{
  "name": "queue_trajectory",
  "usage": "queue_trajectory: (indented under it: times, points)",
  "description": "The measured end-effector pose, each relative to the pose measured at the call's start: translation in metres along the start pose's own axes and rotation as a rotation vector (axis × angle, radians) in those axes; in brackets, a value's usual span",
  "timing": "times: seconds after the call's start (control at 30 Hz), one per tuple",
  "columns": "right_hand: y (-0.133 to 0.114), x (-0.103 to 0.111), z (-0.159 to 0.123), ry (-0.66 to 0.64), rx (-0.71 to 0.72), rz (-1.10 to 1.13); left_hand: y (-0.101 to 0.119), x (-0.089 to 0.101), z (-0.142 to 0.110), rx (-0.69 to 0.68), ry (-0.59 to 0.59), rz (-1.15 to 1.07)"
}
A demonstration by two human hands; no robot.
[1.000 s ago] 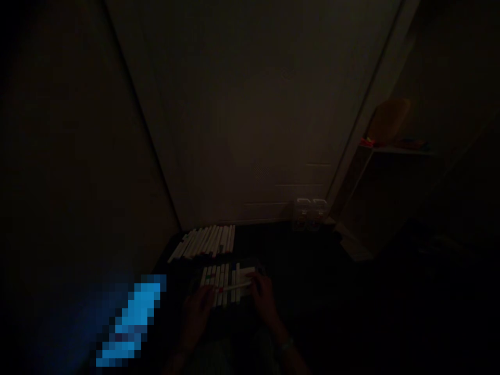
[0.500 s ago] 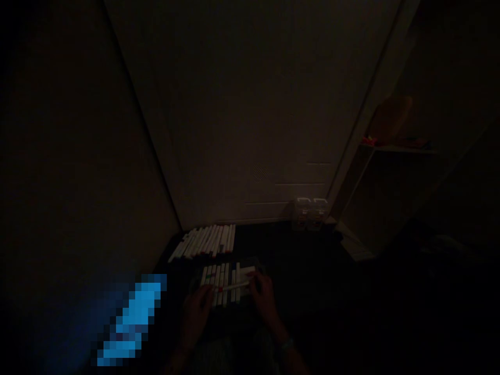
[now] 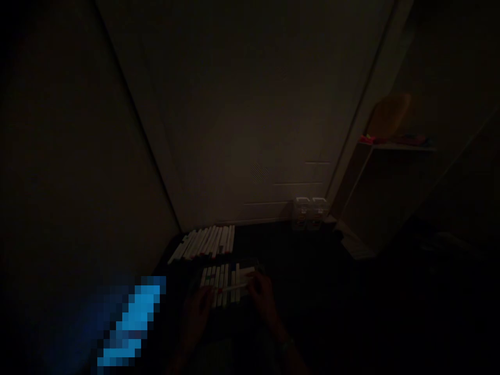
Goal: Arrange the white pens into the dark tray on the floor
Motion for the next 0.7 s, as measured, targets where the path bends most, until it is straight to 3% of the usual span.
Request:
queue_trajectory:
  times: [0.7]
  points:
    - [-0.0002, 0.0014, -0.002, -0.003, 0.086, -0.06, 0.0035, -0.0006, 0.001, -0.007, -0.012, -0.01]
Point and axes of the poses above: each hand's wrist, its own z-axis towards the middle knuckle, its own x-axis out of the back of the hand, y = z × x, the point moved 4 cm from there along z, towards the middle knuckle, and after that the axes turned 12 degrees about -x, right-handed, at the moved point
